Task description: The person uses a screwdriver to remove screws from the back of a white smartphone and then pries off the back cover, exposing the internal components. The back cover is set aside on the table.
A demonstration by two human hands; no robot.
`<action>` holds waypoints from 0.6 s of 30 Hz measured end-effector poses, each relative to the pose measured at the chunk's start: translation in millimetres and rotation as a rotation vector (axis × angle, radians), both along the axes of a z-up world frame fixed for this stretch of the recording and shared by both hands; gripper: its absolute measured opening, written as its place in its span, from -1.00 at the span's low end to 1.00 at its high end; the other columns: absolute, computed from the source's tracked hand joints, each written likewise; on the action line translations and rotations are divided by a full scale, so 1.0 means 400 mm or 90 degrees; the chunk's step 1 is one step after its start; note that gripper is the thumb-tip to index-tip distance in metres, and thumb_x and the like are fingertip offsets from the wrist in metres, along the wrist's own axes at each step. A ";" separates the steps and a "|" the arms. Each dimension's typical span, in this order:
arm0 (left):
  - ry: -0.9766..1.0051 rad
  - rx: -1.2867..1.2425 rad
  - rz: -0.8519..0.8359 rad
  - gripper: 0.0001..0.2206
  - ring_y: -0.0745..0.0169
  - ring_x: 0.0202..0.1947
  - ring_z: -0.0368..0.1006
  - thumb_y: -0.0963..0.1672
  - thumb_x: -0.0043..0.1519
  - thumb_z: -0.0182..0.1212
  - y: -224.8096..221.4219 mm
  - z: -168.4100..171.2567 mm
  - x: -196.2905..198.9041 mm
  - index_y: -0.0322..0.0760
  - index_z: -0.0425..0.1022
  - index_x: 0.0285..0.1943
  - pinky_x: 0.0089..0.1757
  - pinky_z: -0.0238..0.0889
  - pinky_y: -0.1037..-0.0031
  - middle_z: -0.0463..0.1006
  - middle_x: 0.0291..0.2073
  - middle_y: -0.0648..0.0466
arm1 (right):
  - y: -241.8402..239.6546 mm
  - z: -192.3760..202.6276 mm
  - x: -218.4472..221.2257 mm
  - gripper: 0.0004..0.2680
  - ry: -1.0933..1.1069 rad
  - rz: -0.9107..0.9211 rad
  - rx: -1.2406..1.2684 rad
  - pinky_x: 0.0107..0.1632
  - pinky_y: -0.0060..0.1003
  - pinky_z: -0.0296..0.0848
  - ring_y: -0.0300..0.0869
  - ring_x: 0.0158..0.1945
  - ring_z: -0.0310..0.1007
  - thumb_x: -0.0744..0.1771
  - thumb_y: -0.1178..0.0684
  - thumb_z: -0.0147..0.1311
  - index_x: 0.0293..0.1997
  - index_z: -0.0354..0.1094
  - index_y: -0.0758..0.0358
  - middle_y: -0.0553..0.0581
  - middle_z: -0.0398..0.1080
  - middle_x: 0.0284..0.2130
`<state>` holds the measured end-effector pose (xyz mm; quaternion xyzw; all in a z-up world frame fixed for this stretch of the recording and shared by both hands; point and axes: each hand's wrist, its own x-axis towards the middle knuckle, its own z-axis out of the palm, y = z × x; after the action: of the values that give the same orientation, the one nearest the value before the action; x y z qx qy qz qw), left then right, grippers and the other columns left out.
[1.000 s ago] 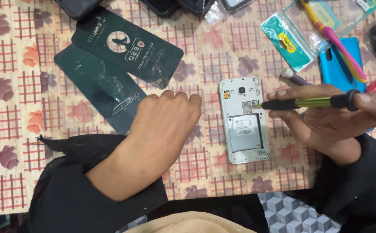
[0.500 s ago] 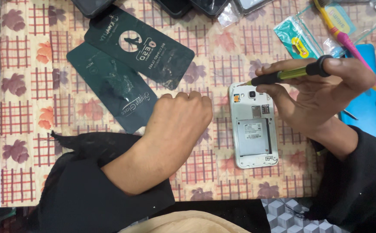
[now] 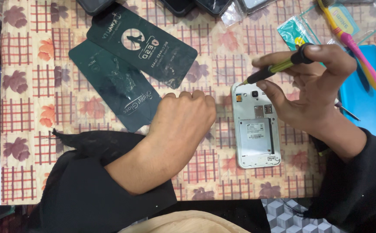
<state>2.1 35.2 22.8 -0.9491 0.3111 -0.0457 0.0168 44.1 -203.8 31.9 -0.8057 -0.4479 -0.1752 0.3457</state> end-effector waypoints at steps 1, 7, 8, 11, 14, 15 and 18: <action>0.002 0.001 0.000 -0.92 0.28 -0.47 0.61 -0.21 -0.03 0.34 0.000 -0.001 0.001 -0.21 0.53 -0.42 -0.49 0.40 0.48 0.56 -0.53 0.09 | 0.000 0.003 -0.001 -0.37 0.002 0.002 -0.009 0.03 -0.07 0.71 0.18 -0.01 0.60 0.28 0.49 0.17 0.25 -0.33 0.07 0.51 0.36 -0.11; 0.003 -0.008 0.010 -0.93 0.25 -0.47 0.61 -0.20 -0.02 0.33 0.001 -0.004 0.001 -0.20 0.54 -0.40 -0.49 0.41 0.47 0.59 -0.50 0.07 | 0.019 -0.002 0.013 -0.36 -0.043 0.043 0.003 -0.08 -0.19 0.64 0.08 -0.06 0.58 0.26 0.41 0.32 0.27 -0.24 0.12 0.38 0.37 -0.11; -0.005 -0.018 0.012 -0.92 0.24 -0.46 0.61 -0.20 -0.02 0.33 0.002 -0.004 0.000 -0.19 0.54 -0.40 -0.48 0.41 0.45 0.59 -0.50 0.08 | 0.022 -0.005 0.012 -0.36 -0.068 0.033 -0.006 -0.07 -0.15 0.64 0.11 -0.06 0.55 0.24 0.40 0.30 0.26 -0.26 0.16 0.42 0.33 -0.13; -0.030 -0.025 0.007 -0.91 0.23 -0.45 0.62 -0.21 -0.05 0.32 0.001 -0.005 -0.002 -0.17 0.55 -0.41 -0.47 0.42 0.43 0.60 -0.49 0.09 | 0.016 -0.014 0.002 -0.37 -0.054 -0.025 -0.010 0.02 -0.13 0.74 0.09 -0.02 0.61 0.27 0.46 0.26 0.30 -0.26 0.17 0.47 0.30 -0.07; -0.039 -0.034 -0.005 -0.93 0.20 -0.44 0.61 -0.21 -0.07 0.31 0.000 -0.005 -0.002 -0.16 0.55 -0.45 -0.45 0.42 0.40 0.60 -0.50 0.08 | 0.007 -0.031 -0.003 -0.36 -0.057 -0.001 0.002 -0.05 -0.18 0.69 0.02 -0.01 0.61 0.28 0.42 0.34 0.30 -0.19 0.09 0.31 0.37 -0.09; -0.039 -0.041 -0.009 -0.93 0.19 -0.44 0.61 -0.21 -0.07 0.31 -0.002 -0.006 -0.003 -0.16 0.55 -0.48 -0.44 0.42 0.39 0.60 -0.51 0.07 | 0.003 -0.038 -0.003 -0.36 -0.068 0.024 0.005 -0.11 -0.20 0.63 -0.01 -0.01 0.59 0.27 0.39 0.38 0.29 -0.16 0.05 0.22 0.40 -0.12; -0.041 -0.031 -0.025 -0.94 0.19 -0.47 0.61 -0.21 0.01 0.31 -0.011 -0.009 -0.001 -0.18 0.57 -0.50 -0.45 0.42 0.39 0.60 -0.54 0.05 | -0.009 -0.056 0.002 -0.36 -0.120 0.046 -0.036 -0.17 -0.15 0.57 0.01 -0.13 0.54 0.24 0.31 0.40 0.25 -0.22 0.18 0.32 0.37 -0.15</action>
<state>1.6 31.0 19.1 -0.9410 0.3278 -0.0842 0.0026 44.9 -207.6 9.4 -0.7784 -0.5119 -0.2251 0.2854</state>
